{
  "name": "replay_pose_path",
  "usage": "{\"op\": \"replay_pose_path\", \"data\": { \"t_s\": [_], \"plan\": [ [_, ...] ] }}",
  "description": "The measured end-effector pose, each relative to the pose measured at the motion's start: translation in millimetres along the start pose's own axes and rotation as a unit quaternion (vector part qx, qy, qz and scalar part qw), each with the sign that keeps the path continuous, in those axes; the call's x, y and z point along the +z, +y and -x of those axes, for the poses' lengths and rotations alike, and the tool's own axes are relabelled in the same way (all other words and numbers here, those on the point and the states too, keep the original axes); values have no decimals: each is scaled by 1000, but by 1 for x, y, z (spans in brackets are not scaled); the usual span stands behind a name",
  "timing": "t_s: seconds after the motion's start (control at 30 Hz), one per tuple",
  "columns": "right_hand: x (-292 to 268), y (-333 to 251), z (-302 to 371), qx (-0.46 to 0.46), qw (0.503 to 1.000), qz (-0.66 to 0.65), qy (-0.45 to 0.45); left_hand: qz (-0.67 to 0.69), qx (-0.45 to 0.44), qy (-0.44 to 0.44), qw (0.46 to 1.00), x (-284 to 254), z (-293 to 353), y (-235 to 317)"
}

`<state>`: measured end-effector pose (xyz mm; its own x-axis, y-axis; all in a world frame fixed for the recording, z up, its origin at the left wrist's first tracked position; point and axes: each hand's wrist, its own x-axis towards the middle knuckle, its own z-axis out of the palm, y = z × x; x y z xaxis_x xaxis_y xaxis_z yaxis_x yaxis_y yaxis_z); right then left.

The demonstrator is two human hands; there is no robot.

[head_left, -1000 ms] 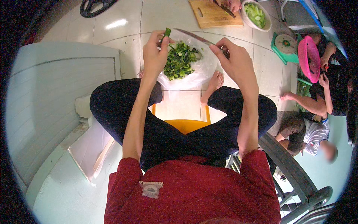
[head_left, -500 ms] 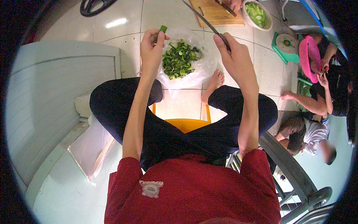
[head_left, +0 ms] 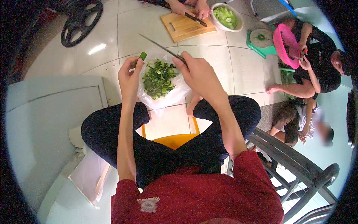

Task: The person chops green vegetables by hand using a knife and places the pieces into a plastic bag.

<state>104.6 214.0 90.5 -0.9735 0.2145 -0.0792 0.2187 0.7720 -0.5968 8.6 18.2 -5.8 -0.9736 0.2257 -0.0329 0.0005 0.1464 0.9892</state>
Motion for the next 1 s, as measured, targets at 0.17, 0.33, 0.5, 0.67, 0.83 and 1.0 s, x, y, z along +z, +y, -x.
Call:
{"op": "replay_pose_path", "data": {
  "t_s": [0.17, 0.33, 0.5, 0.67, 0.83, 1.0],
  "plan": [
    [7, 3, -3, -8, 1000, 12, 12, 84, -20, -23, 996, 1, -3, -15],
    [11, 1, 0, -29, 999, 34, 3, 157, -67, -66, 983, -2, 0, -17],
    [2, -2, 3, -6, 999, 38, -11, 175, -193, -43, 965, 7, 3, -4],
    [2, -3, 2, -7, 999, 34, -9, 173, -151, -23, 973, 4, 1, -7],
    [4, -2, 1, -10, 999, 32, -8, 180, -147, -59, 971, 1, 2, 1],
    [5, -1, -1, -1, 999, 42, -17, 130, -100, -67, 984, 1, 1, -1]
  ]
}}
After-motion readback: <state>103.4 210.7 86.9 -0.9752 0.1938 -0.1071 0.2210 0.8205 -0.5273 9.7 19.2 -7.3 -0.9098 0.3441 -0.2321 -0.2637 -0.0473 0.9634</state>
